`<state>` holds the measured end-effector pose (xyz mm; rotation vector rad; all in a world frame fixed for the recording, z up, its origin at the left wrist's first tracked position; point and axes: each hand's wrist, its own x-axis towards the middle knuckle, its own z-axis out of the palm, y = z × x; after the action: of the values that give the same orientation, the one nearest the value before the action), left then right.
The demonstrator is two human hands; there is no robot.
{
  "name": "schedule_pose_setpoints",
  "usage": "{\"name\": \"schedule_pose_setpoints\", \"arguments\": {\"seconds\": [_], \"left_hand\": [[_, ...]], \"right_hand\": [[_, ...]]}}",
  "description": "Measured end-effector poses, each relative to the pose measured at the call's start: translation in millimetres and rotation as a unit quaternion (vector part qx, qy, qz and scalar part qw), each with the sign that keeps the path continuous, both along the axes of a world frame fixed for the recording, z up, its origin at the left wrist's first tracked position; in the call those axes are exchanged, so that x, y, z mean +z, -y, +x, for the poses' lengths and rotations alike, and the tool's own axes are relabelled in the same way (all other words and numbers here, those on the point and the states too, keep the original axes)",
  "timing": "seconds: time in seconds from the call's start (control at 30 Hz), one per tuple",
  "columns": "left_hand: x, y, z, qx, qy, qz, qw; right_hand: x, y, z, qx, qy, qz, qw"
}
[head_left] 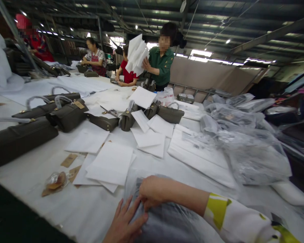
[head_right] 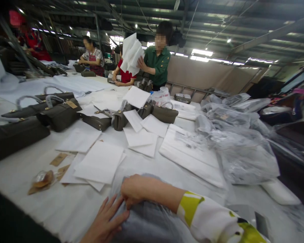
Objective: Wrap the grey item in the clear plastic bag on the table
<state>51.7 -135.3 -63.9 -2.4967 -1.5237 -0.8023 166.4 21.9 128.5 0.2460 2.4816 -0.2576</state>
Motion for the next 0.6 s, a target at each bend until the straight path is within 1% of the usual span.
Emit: {"name": "schedule_pose_setpoints", "arguments": {"seconds": [0.13, 0.27, 0.33, 0.4, 0.47, 0.53, 0.6], "left_hand": [[-3.4, 1, 2, 0.006, 0.021, 0.005, 1.0], [-1.5, 4, 4, 0.005, 0.041, -0.031, 0.999], [-1.5, 4, 3, 0.009, 0.044, -0.047, 0.998], [-3.0, 4, 1, 0.009, 0.048, -0.054, 0.997], [-5.5, 3, -1, 0.004, 0.056, -0.051, 0.997], [-8.2, 3, -2, -0.001, 0.063, -0.042, 0.997], [-10.2, 4, -2, 0.004, 0.066, -0.03, 0.997]], "right_hand": [[-7.1, -11, 2, -0.024, -0.015, -0.039, 0.999], [-19.8, -26, 4, -0.112, -0.023, -0.042, 0.993], [-30.0, -34, 5, -0.156, -0.018, -0.078, 0.984], [-40.5, -42, 9, -0.222, -0.038, -0.118, 0.967], [-47.4, -50, 19, -0.294, -0.073, -0.13, 0.944], [-47.8, -58, 38, -0.353, -0.114, -0.109, 0.922], [-40.8, -60, 66, -0.409, -0.164, -0.072, 0.895]]}}
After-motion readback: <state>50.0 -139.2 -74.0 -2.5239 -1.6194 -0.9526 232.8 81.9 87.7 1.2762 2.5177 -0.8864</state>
